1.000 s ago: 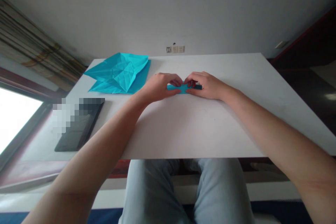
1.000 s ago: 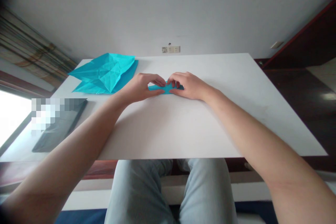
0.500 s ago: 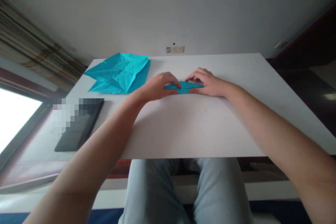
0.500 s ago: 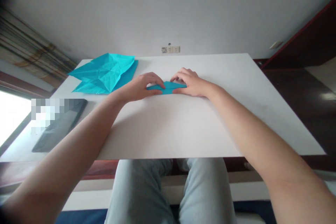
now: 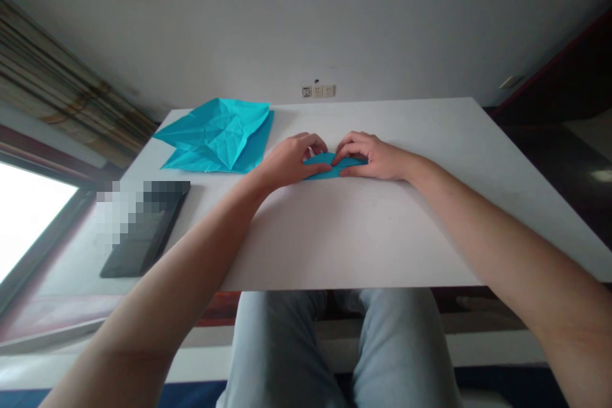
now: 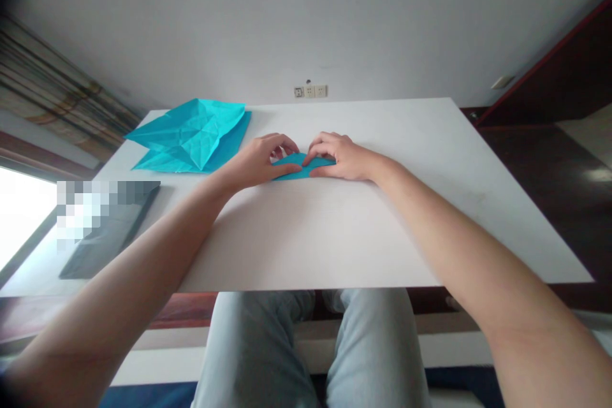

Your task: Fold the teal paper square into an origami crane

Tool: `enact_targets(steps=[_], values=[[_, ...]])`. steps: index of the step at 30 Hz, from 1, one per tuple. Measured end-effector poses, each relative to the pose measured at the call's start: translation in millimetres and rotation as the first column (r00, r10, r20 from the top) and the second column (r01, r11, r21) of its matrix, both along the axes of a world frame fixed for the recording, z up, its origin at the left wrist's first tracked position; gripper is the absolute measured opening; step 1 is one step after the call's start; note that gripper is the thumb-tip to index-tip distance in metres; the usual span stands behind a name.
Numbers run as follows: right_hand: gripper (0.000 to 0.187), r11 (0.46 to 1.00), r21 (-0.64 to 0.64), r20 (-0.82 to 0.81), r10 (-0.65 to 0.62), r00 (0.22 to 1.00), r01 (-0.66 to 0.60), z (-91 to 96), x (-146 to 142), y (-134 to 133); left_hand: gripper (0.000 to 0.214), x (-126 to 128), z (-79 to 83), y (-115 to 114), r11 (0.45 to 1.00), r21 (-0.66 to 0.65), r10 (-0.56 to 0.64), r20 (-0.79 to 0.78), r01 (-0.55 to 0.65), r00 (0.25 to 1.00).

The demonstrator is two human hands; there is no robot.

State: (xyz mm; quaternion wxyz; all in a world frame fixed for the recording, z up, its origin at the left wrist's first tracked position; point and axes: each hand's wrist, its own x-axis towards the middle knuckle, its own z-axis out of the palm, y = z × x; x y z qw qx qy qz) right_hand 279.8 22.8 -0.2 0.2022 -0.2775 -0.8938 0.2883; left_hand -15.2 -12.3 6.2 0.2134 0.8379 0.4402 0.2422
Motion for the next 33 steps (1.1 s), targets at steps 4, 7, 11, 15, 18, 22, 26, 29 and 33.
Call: enact_targets(steps=[4, 7, 11, 15, 18, 22, 26, 29, 33], values=[[0.043, 1.0, -0.012, -0.033, -0.013, 0.999, 0.013, -1.8, -3.3, -1.8, 0.035, 0.5, 2.8, -0.5, 0.999, 0.03, -0.023, 0.025, 0.022, 0.999], [0.057, 0.999, -0.024, -0.062, -0.041, 0.997, 0.039, -3.2, -4.1, -1.4, 0.041, 0.8, 2.7, -0.2, 0.998, 0.058, -0.026, 0.046, 0.023, 0.999], [0.056, 0.999, -0.032, -0.067, -0.026, 0.997, 0.024, -4.3, -4.3, -0.2, 0.039, 0.2, -2.6, 2.8, 0.997, 0.073, -0.031, 0.046, 0.027, 0.998], [0.054, 0.999, -0.038, -0.07, -0.027, 0.997, 0.025, -4.6, -4.1, 0.4, 0.036, 0.5, -7.3, 5.3, 0.998, 0.064, -0.014, 0.061, 0.01, 0.998], [0.053, 0.999, -0.038, -0.059, -0.02, 0.998, 0.018, -3.6, -4.3, -0.2, 0.028, 1.1, -5.0, 4.1, 0.998, 0.067, -0.011, 0.061, 0.007, 0.998], [0.054, 0.995, -0.082, -0.078, -0.058, 0.995, 0.052, -1.5, -5.6, -3.1, 0.026, 0.2, 3.8, 0.0, 0.997, 0.08, -0.027, 0.064, 0.022, 0.998], [0.059, 0.985, -0.144, -0.113, -0.108, 0.988, 0.091, 0.2, -6.9, -7.0, 0.033, -0.4, 11.0, -3.8, 0.993, 0.103, -0.064, 0.061, 0.058, 0.996], [0.059, 0.982, -0.163, -0.11, -0.116, 0.987, 0.098, 1.6, -7.0, -9.3, 0.029, 0.7, 13.4, -6.1, 0.985, 0.145, -0.098, 0.065, 0.088, 0.993], [0.057, 0.981, -0.169, -0.093, -0.116, 0.989, 0.099, 2.6, -6.6, -10.2, 0.025, 1.8, 13.5, -6.9, 0.989, 0.148, -0.035, 0.06, 0.026, 0.998]])
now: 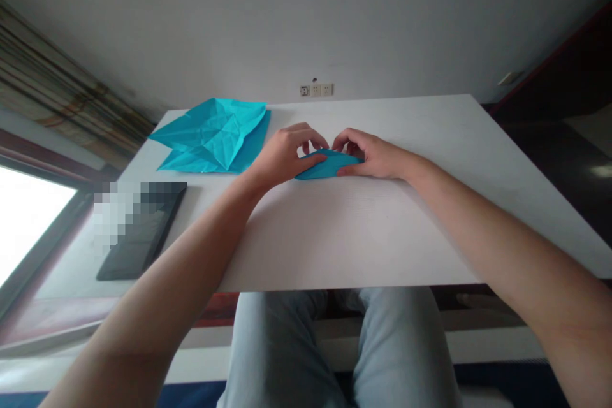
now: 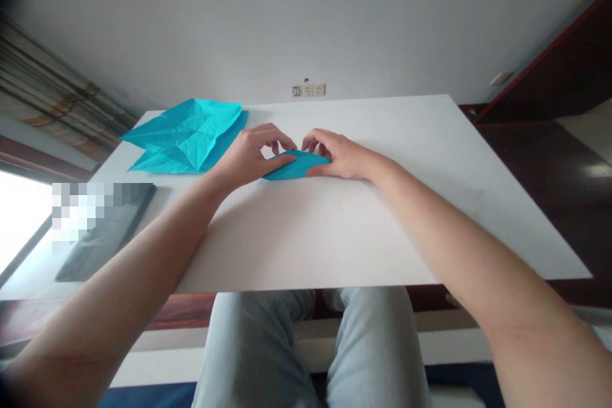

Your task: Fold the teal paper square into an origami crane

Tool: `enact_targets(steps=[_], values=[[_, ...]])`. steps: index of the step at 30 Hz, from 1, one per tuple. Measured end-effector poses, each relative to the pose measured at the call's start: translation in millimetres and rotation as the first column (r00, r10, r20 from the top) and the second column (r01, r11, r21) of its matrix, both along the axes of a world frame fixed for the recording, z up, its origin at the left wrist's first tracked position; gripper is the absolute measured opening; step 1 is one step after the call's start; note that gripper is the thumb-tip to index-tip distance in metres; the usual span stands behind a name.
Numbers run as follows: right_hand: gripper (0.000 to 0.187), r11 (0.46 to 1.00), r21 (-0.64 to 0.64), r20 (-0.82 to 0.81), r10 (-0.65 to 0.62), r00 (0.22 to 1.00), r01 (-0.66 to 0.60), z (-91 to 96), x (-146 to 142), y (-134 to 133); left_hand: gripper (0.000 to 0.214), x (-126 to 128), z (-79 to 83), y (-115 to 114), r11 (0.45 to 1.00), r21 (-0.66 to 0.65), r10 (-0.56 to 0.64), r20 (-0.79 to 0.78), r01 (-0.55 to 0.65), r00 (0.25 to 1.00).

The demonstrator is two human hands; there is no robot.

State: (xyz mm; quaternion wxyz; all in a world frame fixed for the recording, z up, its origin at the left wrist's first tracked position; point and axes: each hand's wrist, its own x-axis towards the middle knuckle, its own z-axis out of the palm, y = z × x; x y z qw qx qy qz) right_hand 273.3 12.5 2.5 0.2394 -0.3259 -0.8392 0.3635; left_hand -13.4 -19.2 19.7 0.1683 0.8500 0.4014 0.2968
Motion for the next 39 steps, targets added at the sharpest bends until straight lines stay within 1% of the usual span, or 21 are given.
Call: enact_targets(steps=[4, 8, 10, 14, 16, 18, 21, 23, 25, 28, 31, 33, 35, 39], values=[[0.054, 0.999, 0.036, 0.018, -0.003, 1.0, 0.003, 0.0, 0.6, 1.6, 0.022, 0.1, -2.5, 1.7, 0.999, -0.028, 0.017, -0.006, -0.017, 1.0], [0.052, 0.998, 0.063, 0.022, 0.018, 1.0, -0.019, 0.0, 1.3, 3.0, 0.017, 0.5, -2.8, 2.1, 1.0, 0.023, -0.013, -0.015, 0.014, 1.0], [0.05, 0.998, 0.066, 0.025, 0.021, 0.999, -0.022, -0.2, 1.8, 3.4, 0.018, 1.2, -1.4, 0.7, 0.999, 0.034, -0.035, -0.01, 0.035, 0.999], [0.046, 0.996, 0.076, 0.037, 0.039, 0.999, -0.042, -0.9, 4.0, 5.3, 0.029, 2.6, 2.5, -3.2, 0.998, -0.035, -0.053, -0.031, 0.052, 0.998], [0.045, 0.994, 0.091, 0.048, 0.051, 0.998, -0.055, -1.3, 6.0, 7.7, 0.031, 2.6, 3.3, -3.9, 0.994, -0.078, -0.082, -0.053, 0.078, 0.995], [0.046, 0.989, 0.138, 0.07, 0.039, 0.997, -0.049, -1.8, 8.3, 10.9, 0.026, 2.2, 2.3, -3.0, 0.99, -0.105, -0.1, -0.076, 0.092, 0.992], [0.049, 0.967, 0.254, 0.11, -0.037, 0.993, 0.008, -2.7, 11.0, 15.1, 0.021, 2.0, -1.5, -0.2, 0.99, -0.125, -0.07, -0.083, 0.06, 0.994], [0.049, 0.943, 0.328, 0.121, -0.101, 0.987, 0.057, -2.4, 11.1, 15.9, 0.024, 2.6, -3.9, 0.8, 0.987, -0.16, -0.042, -0.063, 0.032, 0.997], [0.047, 0.917, 0.39, 0.113, -0.14, 0.984, 0.086, -0.3, 9.2, 13.8, 0.033, 3.9, -5.3, 0.3, 0.981, -0.194, -0.02, -0.06, 0.008, 0.998], [0.035, 0.895, 0.443, 0.106, -0.109, 0.988, 0.051, 5.1, 2.9, 6.0, 0.036, 6.2, -5.6, -1.8, 0.982, -0.189, 0.0, -0.109, -0.021, 0.994], [0.026, 0.907, 0.419, 0.143, -0.019, 0.99, -0.043, 8.0, -4.6, -3.3, 0.032, 6.6, -4.8, -2.7, 0.982, -0.189, -0.002, -0.124, -0.022, 0.992], [0.022, 0.923, 0.378, 0.162, 0.014, 0.987, -0.075, 7.0, -8.2, -7.0, 0.028, 5.3, -3.4, -2.2, 0.975, -0.223, -0.006, -0.115, -0.02, 0.993], [0.022, 0.938, 0.336, 0.155, 0.038, 0.987, -0.089, 4.5, -10.0, -8.0, 0.026, 3.4, -1.6, -1.4, 0.969, -0.242, 0.013, -0.126, -0.043, 0.992], [0.023, 0.953, 0.291, 0.116, 0.051, 0.992, -0.083, 0.6, -10.1, -6.9, 0.038, 0.7, 1.2, -0.5, 0.963, -0.256, 0.047, -0.131, -0.08, 0.99]])
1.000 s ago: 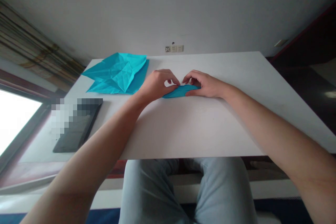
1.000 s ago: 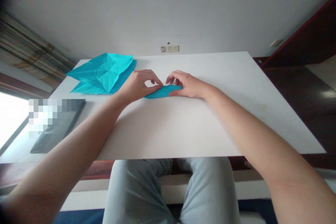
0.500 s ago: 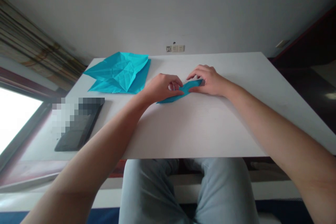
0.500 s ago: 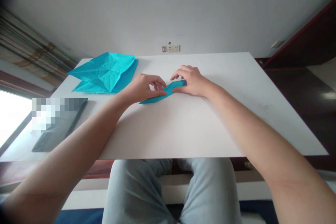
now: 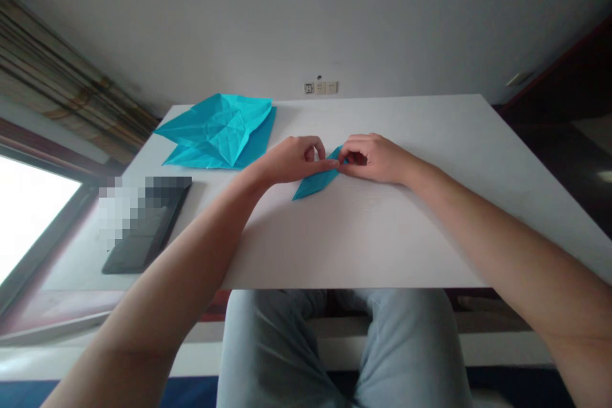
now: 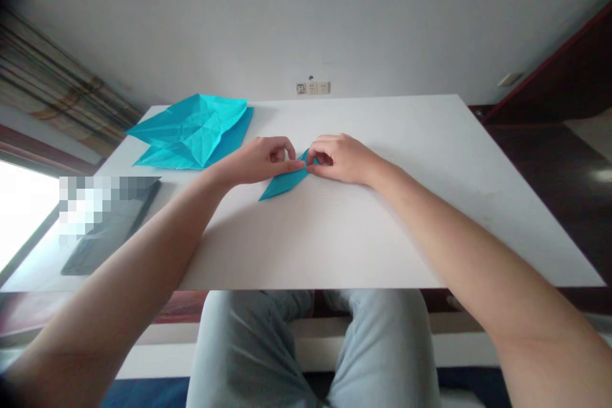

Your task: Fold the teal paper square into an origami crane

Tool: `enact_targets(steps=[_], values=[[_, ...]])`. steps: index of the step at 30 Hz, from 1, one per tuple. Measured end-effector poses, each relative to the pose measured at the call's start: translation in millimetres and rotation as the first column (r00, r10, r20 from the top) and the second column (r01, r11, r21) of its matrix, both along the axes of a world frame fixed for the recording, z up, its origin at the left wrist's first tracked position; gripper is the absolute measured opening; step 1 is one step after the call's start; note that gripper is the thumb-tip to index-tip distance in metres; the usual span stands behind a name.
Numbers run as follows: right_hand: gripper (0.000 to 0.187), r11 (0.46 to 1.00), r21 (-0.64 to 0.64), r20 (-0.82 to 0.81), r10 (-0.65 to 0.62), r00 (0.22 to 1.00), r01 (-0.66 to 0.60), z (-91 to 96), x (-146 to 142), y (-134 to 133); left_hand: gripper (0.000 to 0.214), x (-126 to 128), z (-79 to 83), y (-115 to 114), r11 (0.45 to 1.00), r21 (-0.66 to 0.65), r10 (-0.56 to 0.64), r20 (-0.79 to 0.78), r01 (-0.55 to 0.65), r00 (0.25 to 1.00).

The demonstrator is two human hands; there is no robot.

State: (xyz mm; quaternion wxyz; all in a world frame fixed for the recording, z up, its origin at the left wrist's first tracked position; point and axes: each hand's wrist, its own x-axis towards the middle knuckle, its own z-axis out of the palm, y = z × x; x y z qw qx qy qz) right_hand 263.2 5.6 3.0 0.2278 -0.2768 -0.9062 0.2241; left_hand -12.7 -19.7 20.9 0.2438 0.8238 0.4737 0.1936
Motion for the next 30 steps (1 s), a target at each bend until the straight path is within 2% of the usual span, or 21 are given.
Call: enact_targets(steps=[3, 6, 11, 16, 20, 23, 26, 28, 30], values=[[0.026, 1.0, -0.003, -0.011, -0.017, 1.0, 0.017, -0.2, 0.3, -0.7, 0.044, -0.9, -2.3, 1.4, 1.0, -0.009, -0.004, 0.023, 0.004, 1.0], [0.025, 0.999, 0.005, -0.005, -0.038, 0.999, 0.038, 0.6, -0.2, -1.9, 0.035, -2.8, -8.0, 4.7, 1.0, 0.004, 0.022, 0.043, -0.022, 0.999], [0.025, 0.993, 0.064, -0.019, -0.099, 0.995, 0.1, -2.9, -1.9, 0.7, 0.041, -6.2, -14.7, 10.3, 0.994, 0.095, 0.045, 0.007, -0.045, 0.999], [0.041, 0.979, 0.094, -0.054, -0.177, 0.983, 0.182, -12.4, -0.8, 6.9, 0.039, -4.5, -13.3, 9.4, 0.995, 0.056, 0.078, -0.018, -0.077, 0.997], [0.055, 0.954, 0.085, -0.08, -0.283, 0.956, 0.289, -18.0, -0.5, 8.7, 0.037, -0.6, -10.4, 5.9, 0.996, 0.02, 0.08, 0.103, -0.082, 0.991], [0.064, 0.925, 0.006, -0.107, -0.376, 0.92, 0.379, -19.8, -2.4, 6.9, 0.033, 3.6, -9.4, 3.7, 0.992, -0.094, 0.111, 0.269, -0.089, 0.957], [0.07, 0.893, -0.183, -0.167, -0.441, 0.882, 0.412, -19.5, -6.5, 3.9, 0.041, 8.8, -9.1, 2.0, 0.976, -0.199, 0.173, 0.462, -0.088, 0.87], [0.069, 0.888, -0.291, -0.219, -0.424, 0.879, 0.356, -17.5, -10.0, 2.2, 0.054, 12.1, -8.7, 1.1, 0.971, -0.227, 0.195, 0.573, -0.075, 0.796], [0.064, 0.901, -0.347, -0.269, -0.362, 0.893, 0.261, -14.2, -13.3, 1.0, 0.065, 14.8, -7.7, 0.3, 0.968, -0.246, 0.209, 0.653, -0.057, 0.728]])
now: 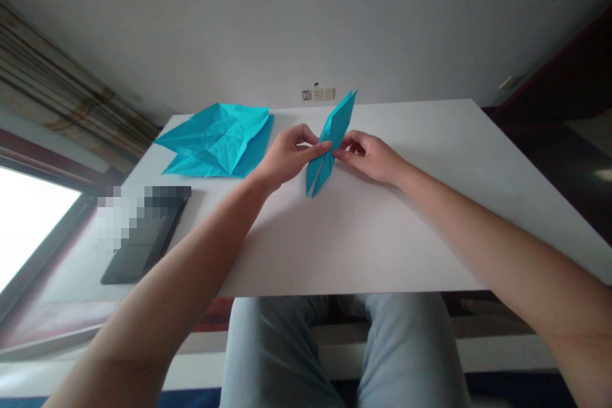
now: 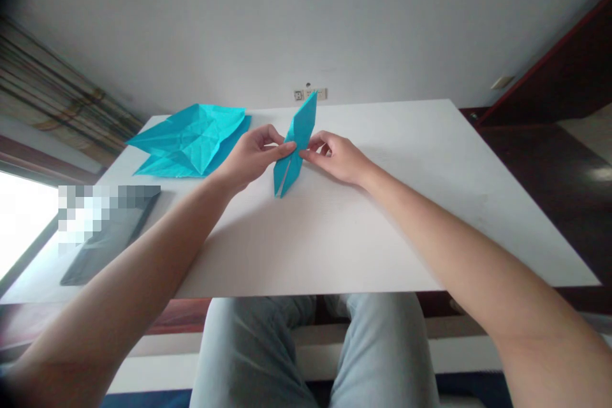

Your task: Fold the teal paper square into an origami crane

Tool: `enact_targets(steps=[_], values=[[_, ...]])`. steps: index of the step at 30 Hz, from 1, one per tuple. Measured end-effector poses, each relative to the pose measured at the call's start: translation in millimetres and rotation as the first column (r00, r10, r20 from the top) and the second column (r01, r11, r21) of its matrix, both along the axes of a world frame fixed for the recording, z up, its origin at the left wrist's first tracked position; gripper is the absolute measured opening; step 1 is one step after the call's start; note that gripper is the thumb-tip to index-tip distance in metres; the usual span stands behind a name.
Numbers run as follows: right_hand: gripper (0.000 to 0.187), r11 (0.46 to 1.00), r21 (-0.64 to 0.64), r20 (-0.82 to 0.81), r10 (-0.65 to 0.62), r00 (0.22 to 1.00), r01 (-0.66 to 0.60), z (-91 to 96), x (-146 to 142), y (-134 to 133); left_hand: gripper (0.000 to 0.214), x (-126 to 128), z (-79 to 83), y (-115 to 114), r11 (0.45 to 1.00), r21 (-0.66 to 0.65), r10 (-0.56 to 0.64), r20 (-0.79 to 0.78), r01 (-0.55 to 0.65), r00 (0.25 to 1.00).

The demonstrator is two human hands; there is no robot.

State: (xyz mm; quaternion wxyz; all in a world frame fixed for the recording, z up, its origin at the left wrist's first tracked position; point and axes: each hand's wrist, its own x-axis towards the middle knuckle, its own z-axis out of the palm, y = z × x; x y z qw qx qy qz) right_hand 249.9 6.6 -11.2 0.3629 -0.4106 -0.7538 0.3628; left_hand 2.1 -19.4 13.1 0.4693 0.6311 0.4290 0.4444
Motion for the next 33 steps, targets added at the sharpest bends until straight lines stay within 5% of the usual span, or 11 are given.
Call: enact_targets(steps=[9, 22, 29, 33], values=[[0.059, 0.984, -0.049, -0.297, 0.149, 0.943, -0.171, 10.8, -2.2, -1.7, 0.068, 3.4, 0.2, -1.1, 0.996, -0.054, -0.067, 0.099, 0.072, 0.993], [0.059, 0.935, -0.105, -0.244, 0.307, 0.92, -0.339, 7.4, -0.5, -6.9, 0.078, 1.3, 5.2, 2.3, 0.995, 0.097, 0.031, 0.015, -0.033, 0.999], [0.057, 0.955, -0.111, -0.318, 0.23, 0.92, -0.277, 8.0, -3.4, -4.1, 0.058, 1.6, 0.3, 5.1, 0.992, 0.079, 0.086, 0.113, -0.095, 0.99], [0.054, 0.975, -0.083, -0.345, 0.166, 0.924, -0.206, 8.4, 0.0, 2.0, 0.057, 1.7, -2.0, 4.4, 0.999, 0.045, 0.014, 0.153, -0.021, 0.988]])
